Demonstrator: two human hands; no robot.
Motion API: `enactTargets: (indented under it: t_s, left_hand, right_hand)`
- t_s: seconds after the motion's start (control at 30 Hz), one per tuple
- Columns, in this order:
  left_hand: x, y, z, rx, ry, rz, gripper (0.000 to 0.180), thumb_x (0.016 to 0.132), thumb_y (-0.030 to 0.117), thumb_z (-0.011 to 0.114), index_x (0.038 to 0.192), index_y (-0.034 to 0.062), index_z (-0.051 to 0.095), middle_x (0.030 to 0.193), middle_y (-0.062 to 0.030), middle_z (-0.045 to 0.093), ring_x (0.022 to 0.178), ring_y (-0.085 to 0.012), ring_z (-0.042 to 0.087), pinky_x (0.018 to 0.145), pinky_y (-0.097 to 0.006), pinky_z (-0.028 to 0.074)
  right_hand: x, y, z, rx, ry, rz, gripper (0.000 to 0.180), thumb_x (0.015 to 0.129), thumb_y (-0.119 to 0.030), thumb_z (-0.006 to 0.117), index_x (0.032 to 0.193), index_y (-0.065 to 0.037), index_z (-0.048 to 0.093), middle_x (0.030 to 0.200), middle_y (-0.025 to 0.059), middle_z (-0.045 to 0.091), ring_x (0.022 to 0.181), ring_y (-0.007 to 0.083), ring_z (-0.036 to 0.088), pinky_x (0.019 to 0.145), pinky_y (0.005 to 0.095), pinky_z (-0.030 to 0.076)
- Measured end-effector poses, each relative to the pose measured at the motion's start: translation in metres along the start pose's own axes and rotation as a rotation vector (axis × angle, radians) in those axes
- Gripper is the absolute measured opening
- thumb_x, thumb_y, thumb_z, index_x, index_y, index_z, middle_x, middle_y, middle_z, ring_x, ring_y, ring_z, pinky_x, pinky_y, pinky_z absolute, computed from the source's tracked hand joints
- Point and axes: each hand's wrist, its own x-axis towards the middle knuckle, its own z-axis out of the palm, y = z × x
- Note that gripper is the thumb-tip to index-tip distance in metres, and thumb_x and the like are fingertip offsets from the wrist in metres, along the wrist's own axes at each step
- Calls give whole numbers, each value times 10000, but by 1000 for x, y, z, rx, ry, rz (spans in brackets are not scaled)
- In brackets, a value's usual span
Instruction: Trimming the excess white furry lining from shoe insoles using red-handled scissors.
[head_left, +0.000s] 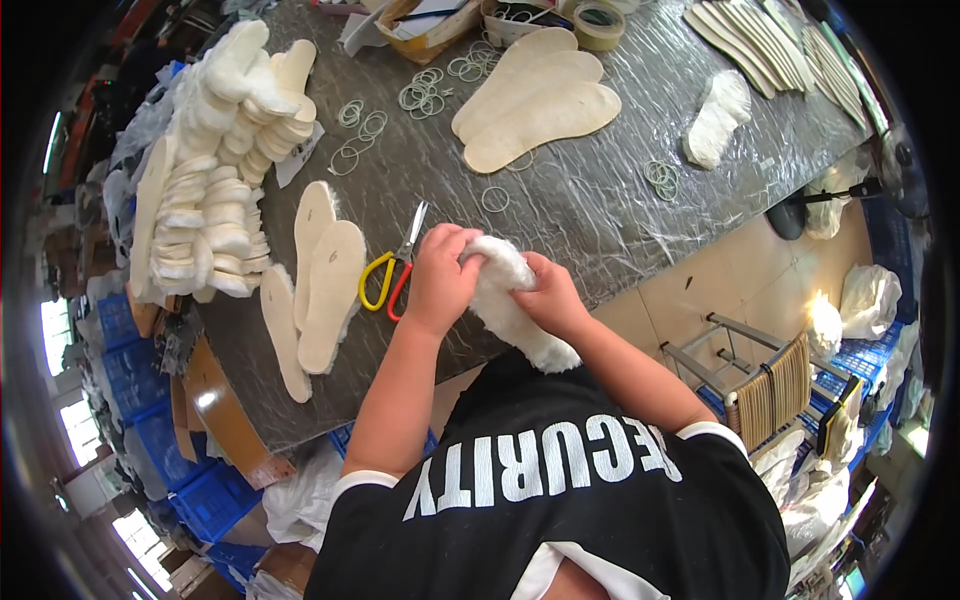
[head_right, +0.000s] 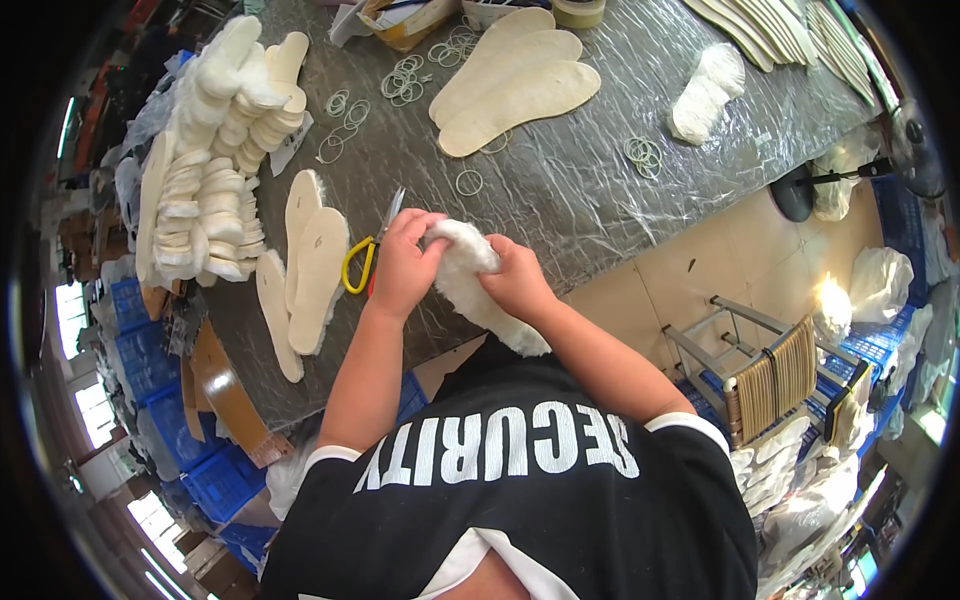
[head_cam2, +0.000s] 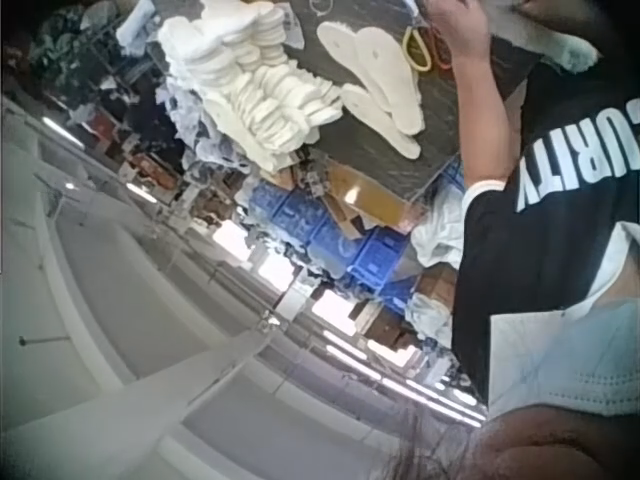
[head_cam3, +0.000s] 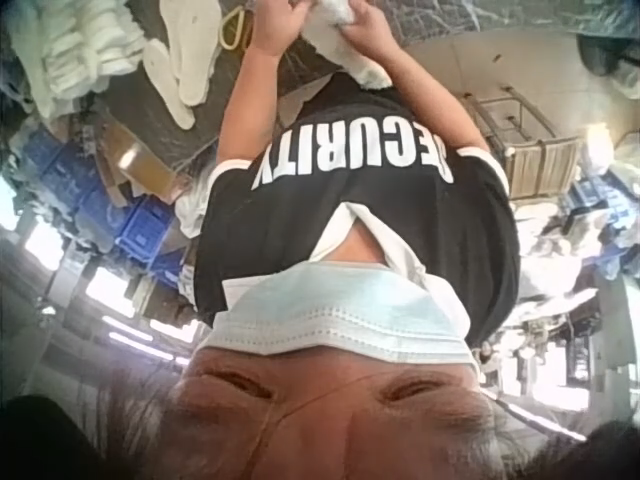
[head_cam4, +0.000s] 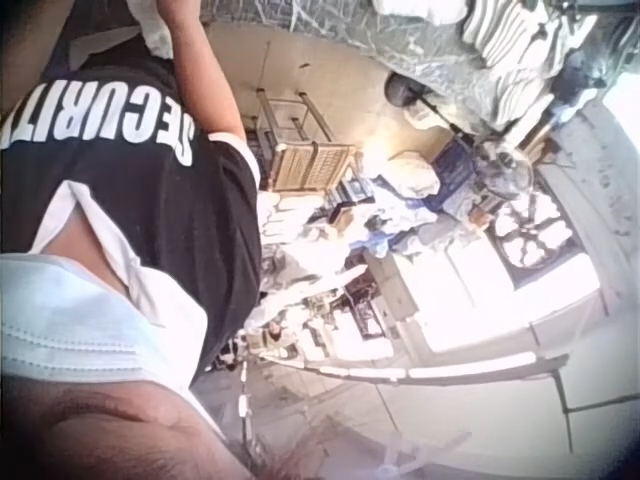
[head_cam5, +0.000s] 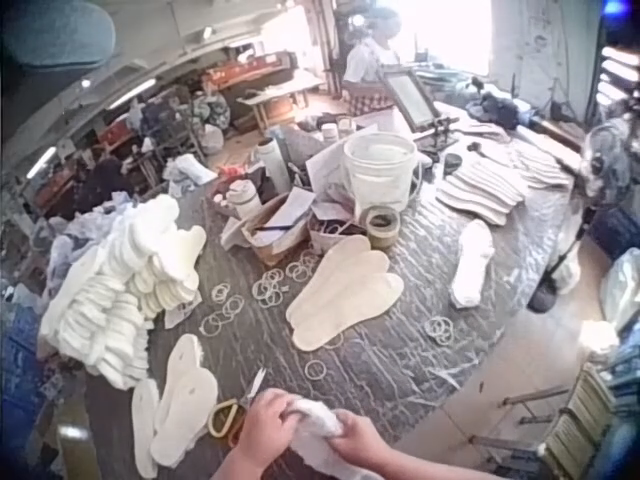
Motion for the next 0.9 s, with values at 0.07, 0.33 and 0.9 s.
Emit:
enactTargets:
  t_s: [0.07, 0.33, 0.9]
  left_hand:
    - [-1, 0, -1, 34, 6, 39, 201, 658, 5, 652, 855, 24, 612, 883, -86, 565, 810, -284, 537, 749, -365, 435]
    - [-11, 0, 3, 277, 63, 466, 167, 593, -18, 616, 733, 68, 591, 789, -25, 576, 761, -228, 543, 666, -343, 408]
    - [-58, 9, -5, 245, -245, 594, 72, 614, 31, 582, 662, 48, 531, 675, -53, 508, 662, -228, 525, 635, -341, 416]
  right_hand:
    - [1, 8, 1, 75, -7, 26, 301, 700, 5, 558, 1001, 4, 572, 813, 109, 633, 761, 175, 606, 690, 293, 469]
    - [10, 9, -12, 913, -346, 446, 283, 856, -103, 503, 1122, -7, 525, 1000, 85, 597, 946, 163, 575, 818, 285, 462]
    - [38, 2, 10, -440, -456, 89, 222, 745, -216, 621, 819, -13, 670, 711, 196, 617, 648, 294, 605, 651, 361, 474]
